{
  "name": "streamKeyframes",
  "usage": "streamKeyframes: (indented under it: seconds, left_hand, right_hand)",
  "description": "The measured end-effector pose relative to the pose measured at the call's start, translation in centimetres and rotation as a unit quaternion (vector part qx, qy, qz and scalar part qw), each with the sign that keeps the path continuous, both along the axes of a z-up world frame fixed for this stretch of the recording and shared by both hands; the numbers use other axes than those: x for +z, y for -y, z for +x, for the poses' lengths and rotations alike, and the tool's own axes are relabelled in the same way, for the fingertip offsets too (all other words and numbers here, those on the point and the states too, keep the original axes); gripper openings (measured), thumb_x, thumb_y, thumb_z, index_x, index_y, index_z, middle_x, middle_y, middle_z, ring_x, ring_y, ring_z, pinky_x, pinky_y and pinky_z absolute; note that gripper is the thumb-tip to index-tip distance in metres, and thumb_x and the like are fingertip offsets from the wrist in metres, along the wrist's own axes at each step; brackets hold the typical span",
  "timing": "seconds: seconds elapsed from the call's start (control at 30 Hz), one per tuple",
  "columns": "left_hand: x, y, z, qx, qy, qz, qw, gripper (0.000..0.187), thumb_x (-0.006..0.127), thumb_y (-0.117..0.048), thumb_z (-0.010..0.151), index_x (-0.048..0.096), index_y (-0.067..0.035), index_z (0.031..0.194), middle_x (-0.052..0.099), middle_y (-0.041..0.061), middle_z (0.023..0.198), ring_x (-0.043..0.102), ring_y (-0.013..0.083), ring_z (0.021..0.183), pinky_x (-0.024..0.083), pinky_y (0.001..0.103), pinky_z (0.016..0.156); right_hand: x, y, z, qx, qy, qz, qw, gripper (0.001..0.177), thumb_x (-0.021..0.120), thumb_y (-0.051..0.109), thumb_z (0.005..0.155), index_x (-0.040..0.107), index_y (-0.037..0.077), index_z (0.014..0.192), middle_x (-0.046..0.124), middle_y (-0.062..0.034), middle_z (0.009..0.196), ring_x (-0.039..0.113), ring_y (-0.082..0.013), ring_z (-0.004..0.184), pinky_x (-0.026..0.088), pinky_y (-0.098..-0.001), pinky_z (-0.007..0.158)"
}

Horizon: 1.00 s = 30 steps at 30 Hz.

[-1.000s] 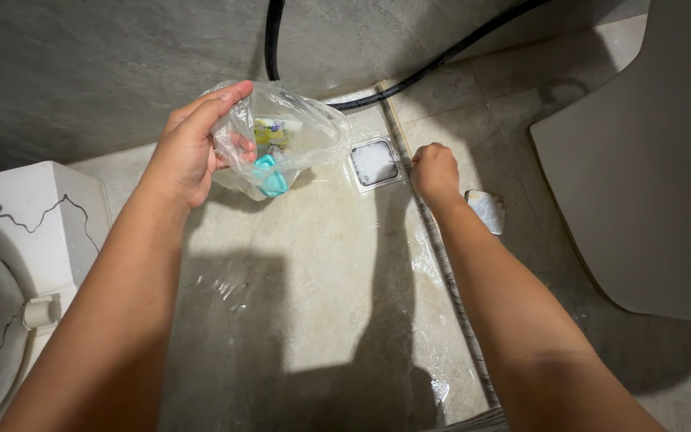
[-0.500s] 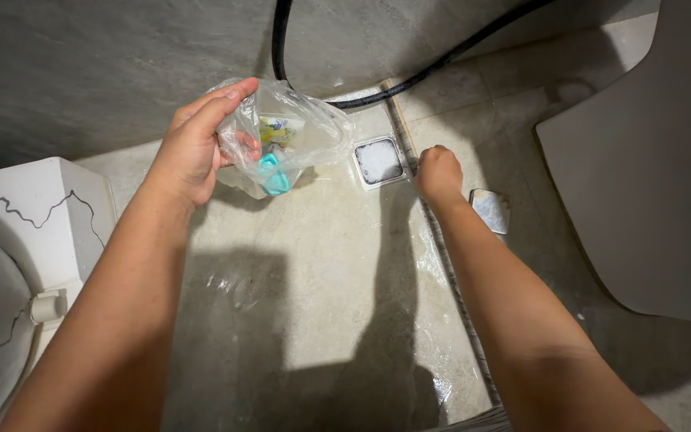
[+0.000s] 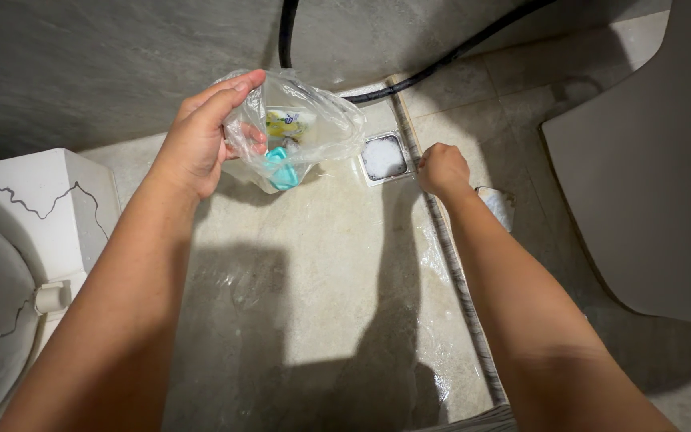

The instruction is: The person cleans a bathroom floor drain by hand after rinsing the area with a handheld sprayer, and then hangs a bag of toiletries on a faucet handle.

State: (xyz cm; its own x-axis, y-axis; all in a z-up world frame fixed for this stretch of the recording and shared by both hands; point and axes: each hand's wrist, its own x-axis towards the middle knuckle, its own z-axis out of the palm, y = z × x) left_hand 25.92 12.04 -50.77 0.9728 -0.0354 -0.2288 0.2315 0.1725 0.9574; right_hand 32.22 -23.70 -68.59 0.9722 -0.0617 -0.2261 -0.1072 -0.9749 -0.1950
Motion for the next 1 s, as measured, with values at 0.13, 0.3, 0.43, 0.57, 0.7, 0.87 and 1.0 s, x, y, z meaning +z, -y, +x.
streamKeyframes:
  seconds: [0.13, 0.3, 0.43, 0.57, 0.7, 0.87, 1.0]
  left_hand:
    - [0.0, 0.3, 0.0, 0.006, -0.002, -0.006, 1.000, 0.049, 0.059, -0.033, 0.091, 0.061, -0.008, 0.133, 0.066, 0.008, 0.110, 0.064, 0.0133, 0.066, 0.057, 0.033, 0.067]
    - [-0.5, 1.0, 0.2, 0.016, -0.001, -0.018, 1.000, 0.050, 0.059, -0.034, 0.090, 0.060, -0.010, 0.134, 0.066, 0.007, 0.116, 0.064, 0.0133, 0.067, 0.057, 0.033, 0.069]
    - [-0.7, 1.2, 0.2, 0.009, 0.020, -0.016, 1.000, 0.050, 0.058, -0.034, 0.091, 0.058, -0.010, 0.135, 0.063, 0.005, 0.127, 0.064, 0.0130, 0.069, 0.057, 0.033, 0.070]
    - [-0.7, 1.2, 0.5, 0.005, 0.029, -0.019, 0.999, 0.051, 0.056, -0.032, 0.091, 0.057, -0.009, 0.136, 0.061, 0.003, 0.133, 0.064, 0.0139, 0.069, 0.056, 0.033, 0.069]
    - [-0.9, 1.1, 0.6, 0.002, 0.020, -0.017, 1.000, 0.051, 0.057, -0.031, 0.093, 0.057, -0.008, 0.139, 0.062, 0.007, 0.131, 0.064, 0.0140, 0.070, 0.057, 0.033, 0.069]
    - [-1.1, 0.9, 0.6, -0.004, 0.032, -0.020, 0.999, 0.050, 0.056, -0.029, 0.092, 0.056, -0.008, 0.137, 0.060, 0.003, 0.136, 0.064, 0.0149, 0.069, 0.058, 0.033, 0.068]
    - [-1.2, 0.7, 0.6, 0.000, 0.018, -0.023, 1.000, 0.050, 0.058, -0.030, 0.094, 0.057, -0.007, 0.138, 0.061, 0.011, 0.133, 0.064, 0.0161, 0.070, 0.058, 0.034, 0.070]
  right_hand:
    - [-0.6, -0.4, -0.2, -0.049, 0.013, 0.041, 0.998, 0.015, 0.067, 0.011, 0.075, 0.079, 0.017, 0.083, 0.072, -0.0116, 0.094, 0.068, -0.0307, 0.089, 0.055, -0.0401, 0.080]
    - [-0.1, -0.4, -0.2, -0.092, 0.047, 0.088, 0.991, 0.014, 0.068, 0.013, 0.076, 0.078, 0.016, 0.085, 0.072, -0.0120, 0.089, 0.069, -0.0295, 0.084, 0.055, -0.0375, 0.079]
    - [0.2, -0.1, -0.9, -0.108, 0.114, 0.091, 0.983, 0.011, 0.069, 0.014, 0.080, 0.078, 0.015, 0.086, 0.072, -0.0127, 0.089, 0.069, -0.0313, 0.083, 0.055, -0.0391, 0.075]
    - [-0.1, 0.0, -1.4, -0.089, 0.148, 0.068, 0.983, 0.009, 0.071, 0.017, 0.079, 0.078, 0.015, 0.086, 0.072, -0.0128, 0.088, 0.068, -0.0327, 0.081, 0.055, -0.0407, 0.073]
    - [-1.4, -1.0, -1.5, -0.066, 0.142, 0.093, 0.983, 0.012, 0.072, 0.016, 0.077, 0.078, 0.017, 0.087, 0.071, -0.0113, 0.091, 0.067, -0.0322, 0.085, 0.054, -0.0406, 0.076]
    - [-1.5, -0.8, -0.8, 0.018, 0.080, 0.036, 0.996, 0.014, 0.070, 0.013, 0.075, 0.079, 0.019, 0.084, 0.069, -0.0115, 0.093, 0.062, -0.0302, 0.098, 0.052, -0.0399, 0.083]
    - [-0.6, 0.8, 0.3, 0.043, 0.110, -0.038, 0.992, 0.010, 0.069, 0.012, 0.077, 0.077, 0.016, 0.081, 0.069, -0.0125, 0.095, 0.061, -0.0313, 0.099, 0.052, -0.0408, 0.082]
